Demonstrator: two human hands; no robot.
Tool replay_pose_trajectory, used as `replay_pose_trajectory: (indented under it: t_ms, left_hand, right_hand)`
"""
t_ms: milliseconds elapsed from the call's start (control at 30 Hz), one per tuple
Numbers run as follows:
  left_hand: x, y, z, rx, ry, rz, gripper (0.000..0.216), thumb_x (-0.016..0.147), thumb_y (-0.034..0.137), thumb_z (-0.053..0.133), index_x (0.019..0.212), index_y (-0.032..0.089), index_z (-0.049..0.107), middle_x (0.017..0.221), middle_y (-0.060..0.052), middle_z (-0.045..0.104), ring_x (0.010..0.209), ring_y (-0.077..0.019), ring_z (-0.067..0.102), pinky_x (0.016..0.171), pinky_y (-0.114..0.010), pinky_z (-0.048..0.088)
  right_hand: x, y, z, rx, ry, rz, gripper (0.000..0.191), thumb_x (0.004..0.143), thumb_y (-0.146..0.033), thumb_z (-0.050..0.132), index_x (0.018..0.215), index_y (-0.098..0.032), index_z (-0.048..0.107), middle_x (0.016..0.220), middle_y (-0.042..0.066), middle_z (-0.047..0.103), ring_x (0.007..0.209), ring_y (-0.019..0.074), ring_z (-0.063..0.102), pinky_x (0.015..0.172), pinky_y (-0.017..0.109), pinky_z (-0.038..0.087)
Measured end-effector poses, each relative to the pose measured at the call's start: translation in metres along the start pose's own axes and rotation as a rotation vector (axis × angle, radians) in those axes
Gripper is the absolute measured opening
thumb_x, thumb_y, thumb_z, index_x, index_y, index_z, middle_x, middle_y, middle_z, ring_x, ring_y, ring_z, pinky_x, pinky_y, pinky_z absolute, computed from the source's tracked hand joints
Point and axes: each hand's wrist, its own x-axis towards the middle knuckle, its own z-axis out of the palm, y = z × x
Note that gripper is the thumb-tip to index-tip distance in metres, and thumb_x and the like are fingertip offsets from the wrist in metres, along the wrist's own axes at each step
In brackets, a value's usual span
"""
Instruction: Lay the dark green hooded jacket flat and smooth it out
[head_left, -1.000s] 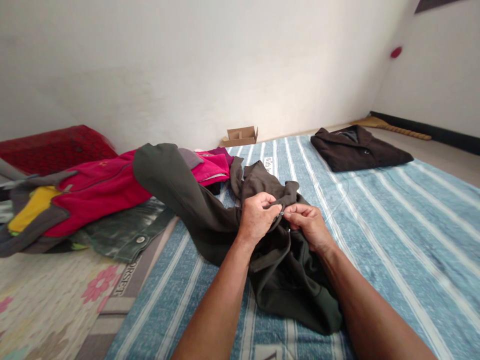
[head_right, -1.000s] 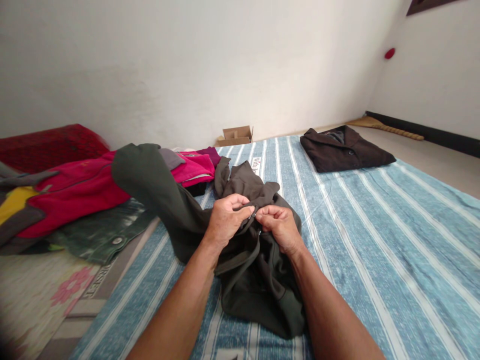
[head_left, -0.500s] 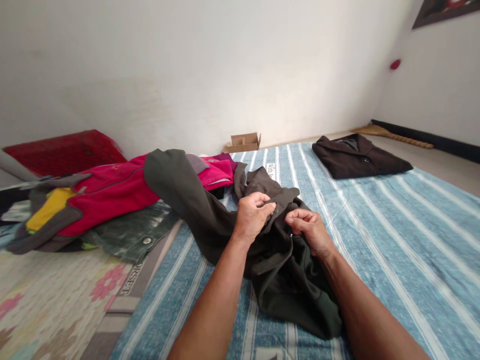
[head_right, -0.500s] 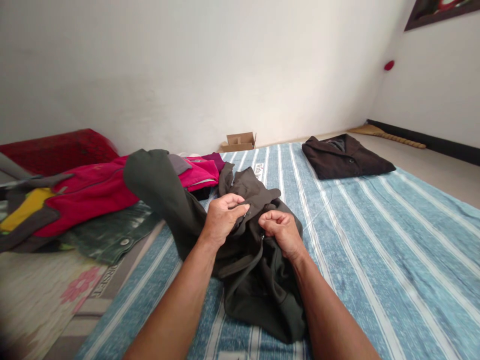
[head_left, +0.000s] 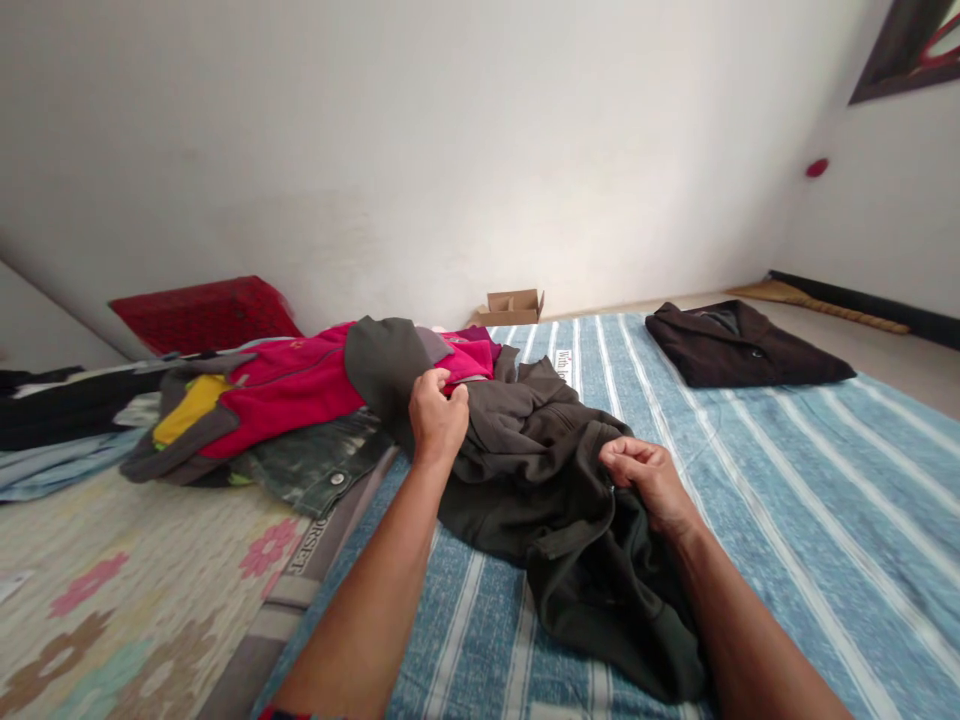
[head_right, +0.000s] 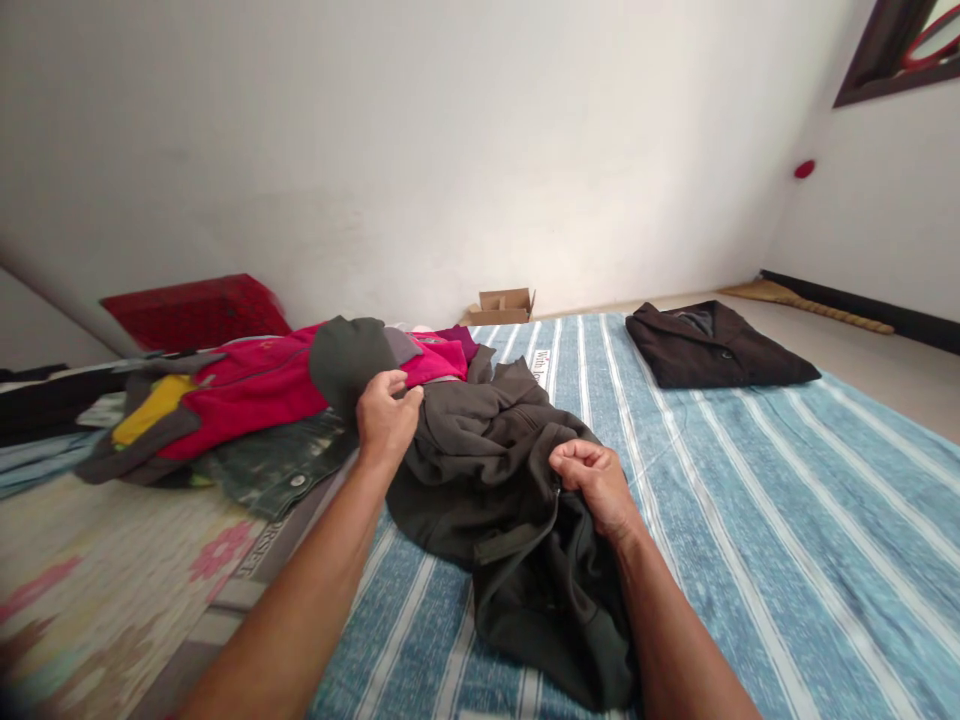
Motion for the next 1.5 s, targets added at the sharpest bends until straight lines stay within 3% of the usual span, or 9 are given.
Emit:
replay_pose_trajectory:
  t_ms: [100, 200, 300, 433, 700, 933, 1167, 1300, 1500]
  left_hand:
    - [-0.038, 0.007, -0.017, 0.104, -0.156, 0.151, 0.010, 0.072, 0.014, 0.060, 0.080, 0.019, 0.059, 0.087, -0.003, 0.061, 0.091, -0.0192, 0.055, 0.085, -0.031, 0.041]
    - [-0.081, 0.010, -0.035, 0.414, -0.903, 0.435, 0.016, 0.076, 0.009, 0.048, 0.081, 0.020, 0.059, 0.082, -0.001, 0.061, 0.083, -0.0171, 0.056, 0.078, -0.028, 0.043]
    - [-0.113, 0.002, -0.047, 0.638, -1.217, 0.501, 0.032, 0.068, 0.002, 0.050, 0.094, 0.019, 0.057, 0.101, -0.005, 0.061, 0.096, -0.0201, 0.054, 0.083, -0.031, 0.043]
    - [-0.131, -0.015, -0.044, 0.754, -1.141, 0.564, 0.044, 0.069, -0.001, 0.046, 0.108, 0.018, 0.052, 0.114, -0.008, 0.056, 0.106, -0.0230, 0.049, 0.088, -0.035, 0.041]
    - [-0.130, -0.037, -0.023, 0.796, -0.974, 0.658, 0.023, 0.082, 0.004, 0.038, 0.082, 0.016, 0.057, 0.089, -0.007, 0.059, 0.083, -0.0210, 0.052, 0.073, -0.033, 0.043]
    - [-0.108, -0.026, -0.038, 0.238, -0.692, 0.355, 0.021, 0.077, 0.010, 0.038, 0.086, 0.019, 0.055, 0.085, -0.003, 0.061, 0.083, -0.0161, 0.057, 0.078, -0.028, 0.045]
    - [-0.081, 0.010, -0.042, 0.057, -0.412, 0.190, 0.015, 0.080, 0.025, 0.043, 0.085, 0.020, 0.056, 0.081, 0.000, 0.062, 0.079, -0.0163, 0.059, 0.075, -0.026, 0.046]
    - [-0.064, 0.013, -0.042, -0.042, -0.248, 0.149, 0.017, 0.078, 0.029, 0.049, 0.086, 0.018, 0.060, 0.083, -0.002, 0.065, 0.080, -0.0177, 0.061, 0.077, -0.027, 0.046]
    - [-0.041, 0.018, -0.051, -0.236, -0.106, 0.055, 0.019, 0.072, 0.029, 0.058, 0.085, 0.018, 0.066, 0.082, -0.002, 0.068, 0.079, -0.0181, 0.062, 0.070, -0.024, 0.047]
  right_hand:
    - [0.000, 0.000, -0.002, -0.009, -0.012, 0.003, 0.021, 0.065, -0.033, 0.072, 0.064, -0.014, 0.061, 0.046, -0.006, 0.043, 0.044, 0.0055, 0.029, 0.044, 0.021, 0.018]
    - [0.001, 0.001, -0.002, -0.004, -0.002, 0.002, 0.021, 0.063, -0.032, 0.072, 0.064, -0.015, 0.061, 0.046, -0.006, 0.042, 0.044, 0.0057, 0.029, 0.044, 0.021, 0.019]
    - [0.001, 0.002, -0.002, 0.009, 0.018, 0.006, 0.021, 0.061, -0.033, 0.073, 0.064, -0.015, 0.062, 0.045, -0.006, 0.042, 0.043, 0.0059, 0.029, 0.044, 0.021, 0.019]
    - [0.002, 0.005, -0.003, 0.013, 0.062, 0.018, 0.022, 0.059, -0.033, 0.073, 0.062, -0.015, 0.062, 0.043, -0.006, 0.042, 0.043, 0.0061, 0.030, 0.044, 0.021, 0.020]
    - [0.003, 0.006, -0.003, -0.018, 0.122, 0.017, 0.028, 0.061, -0.040, 0.071, 0.063, -0.015, 0.058, 0.042, -0.008, 0.038, 0.040, 0.0056, 0.026, 0.042, 0.021, 0.017]
    - [-0.011, -0.001, -0.018, -0.132, 0.173, -0.021, 0.028, 0.064, -0.041, 0.071, 0.069, -0.015, 0.062, 0.049, -0.004, 0.051, 0.042, 0.0070, 0.035, 0.043, 0.022, 0.024]
    - [-0.036, -0.002, -0.045, -0.278, 0.237, 0.003, 0.027, 0.063, -0.042, 0.071, 0.067, -0.016, 0.063, 0.054, 0.000, 0.060, 0.048, 0.0115, 0.048, 0.049, 0.023, 0.036]
    - [-0.054, 0.004, -0.057, -0.427, 0.188, 0.020, 0.031, 0.068, -0.046, 0.066, 0.069, -0.015, 0.064, 0.057, 0.002, 0.061, 0.050, 0.0141, 0.052, 0.049, 0.026, 0.039]
    - [-0.083, 0.020, -0.055, -0.789, 0.004, -0.206, 0.025, 0.078, -0.029, 0.054, 0.097, -0.018, 0.066, 0.093, 0.007, 0.067, 0.084, 0.0218, 0.063, 0.077, 0.035, 0.050]
